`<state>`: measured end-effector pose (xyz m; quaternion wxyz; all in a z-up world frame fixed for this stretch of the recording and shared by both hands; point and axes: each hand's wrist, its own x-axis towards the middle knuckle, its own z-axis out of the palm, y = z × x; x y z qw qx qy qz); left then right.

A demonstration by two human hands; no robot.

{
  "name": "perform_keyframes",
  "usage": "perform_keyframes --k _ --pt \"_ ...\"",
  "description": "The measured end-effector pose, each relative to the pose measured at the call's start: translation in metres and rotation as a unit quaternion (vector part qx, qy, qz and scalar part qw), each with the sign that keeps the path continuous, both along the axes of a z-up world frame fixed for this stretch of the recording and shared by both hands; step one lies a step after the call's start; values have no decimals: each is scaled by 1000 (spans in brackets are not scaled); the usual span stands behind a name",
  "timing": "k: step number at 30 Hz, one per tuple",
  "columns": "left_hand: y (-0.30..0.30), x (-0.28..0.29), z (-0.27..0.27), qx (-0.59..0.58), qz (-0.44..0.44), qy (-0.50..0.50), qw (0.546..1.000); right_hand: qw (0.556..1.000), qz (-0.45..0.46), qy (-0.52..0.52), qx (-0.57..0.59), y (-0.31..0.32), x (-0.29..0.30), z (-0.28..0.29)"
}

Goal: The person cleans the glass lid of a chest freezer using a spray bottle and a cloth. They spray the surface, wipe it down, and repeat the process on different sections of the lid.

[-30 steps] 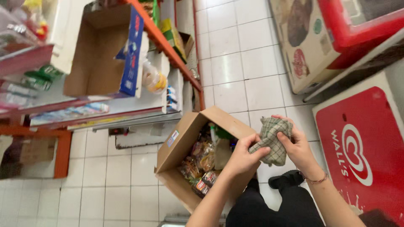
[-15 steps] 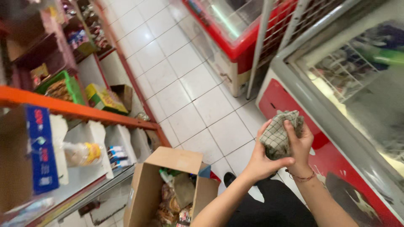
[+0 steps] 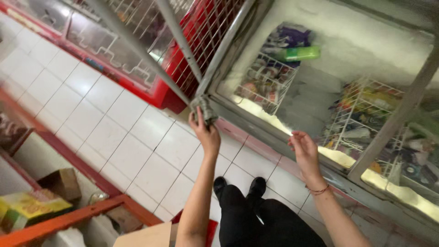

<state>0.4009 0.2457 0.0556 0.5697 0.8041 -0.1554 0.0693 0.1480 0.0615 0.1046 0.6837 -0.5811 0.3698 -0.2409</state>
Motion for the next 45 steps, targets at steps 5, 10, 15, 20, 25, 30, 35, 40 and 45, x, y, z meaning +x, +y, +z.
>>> perform_keyframes --k 5,10,15,20,25,30,35,40,45 --pt "-34 71 -53 112 -33 -28 993 1000 17 22 8 5 -2 -9" --pt "-37 46 -72 200 -145 -63 967 1000 -9 17 25 13 13 -12" --pt "-28 14 -50 311 -297 -143 892 998 -40 28 35 25 50 -27" --pt "-53 77 -31 343 -329 -221 852 998 -61 3 19 34 93 -49" --pt "-108 130 -28 316 -356 -254 842 994 -104 33 -11 39 119 -58" --pt "-167 161 -25 359 -388 -280 801 985 -170 24 1 40 118 -63" --pt "-225 173 -17 364 -397 -285 793 973 -224 39 -32 38 100 -72" --pt "-195 152 -12 373 -485 -308 728 960 -274 35 -53 29 98 -79" --pt "-110 138 -9 355 -640 -267 627 899 -261 203 -287 13 107 -73"
